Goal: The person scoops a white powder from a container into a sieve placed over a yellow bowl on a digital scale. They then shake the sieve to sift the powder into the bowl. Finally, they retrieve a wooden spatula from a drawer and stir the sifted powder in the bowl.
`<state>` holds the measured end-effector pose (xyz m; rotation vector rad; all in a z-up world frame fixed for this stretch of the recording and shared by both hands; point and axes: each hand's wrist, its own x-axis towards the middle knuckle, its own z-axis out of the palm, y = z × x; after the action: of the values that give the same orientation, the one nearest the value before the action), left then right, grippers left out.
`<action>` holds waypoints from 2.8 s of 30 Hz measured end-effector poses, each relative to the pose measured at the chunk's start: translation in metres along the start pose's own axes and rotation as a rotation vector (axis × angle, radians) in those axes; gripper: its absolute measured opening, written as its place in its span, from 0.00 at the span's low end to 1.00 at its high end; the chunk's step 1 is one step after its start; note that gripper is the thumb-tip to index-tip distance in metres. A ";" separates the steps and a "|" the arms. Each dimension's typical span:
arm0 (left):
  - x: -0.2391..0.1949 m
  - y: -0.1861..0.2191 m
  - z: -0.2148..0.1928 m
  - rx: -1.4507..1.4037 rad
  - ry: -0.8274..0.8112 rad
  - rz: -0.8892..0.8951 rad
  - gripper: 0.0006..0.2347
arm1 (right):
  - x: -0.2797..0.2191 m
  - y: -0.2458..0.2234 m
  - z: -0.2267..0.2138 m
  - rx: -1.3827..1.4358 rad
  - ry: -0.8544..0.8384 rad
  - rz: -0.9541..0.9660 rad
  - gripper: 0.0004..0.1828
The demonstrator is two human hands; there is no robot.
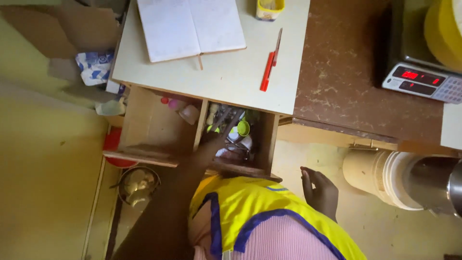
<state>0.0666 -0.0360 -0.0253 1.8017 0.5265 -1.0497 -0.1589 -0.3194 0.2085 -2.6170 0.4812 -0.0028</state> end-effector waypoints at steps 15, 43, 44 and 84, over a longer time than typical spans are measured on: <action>-0.246 0.070 -0.084 0.383 -0.453 0.460 0.22 | 0.109 -0.086 0.075 0.214 -0.159 -0.251 0.45; -0.017 0.010 -0.059 1.064 0.857 1.324 0.48 | 0.037 0.106 -0.129 1.727 0.846 0.121 0.24; -0.019 0.014 -0.052 0.964 0.857 1.282 0.43 | 0.035 0.121 -0.123 1.693 0.958 0.276 0.19; 0.021 0.347 0.484 0.398 0.836 0.959 0.54 | 0.393 0.510 -0.178 1.448 0.251 0.903 0.25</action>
<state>0.1230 -0.6243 0.0496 2.4124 -0.1386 0.3113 0.0234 -0.9530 0.1022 -0.8754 1.1384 -0.2704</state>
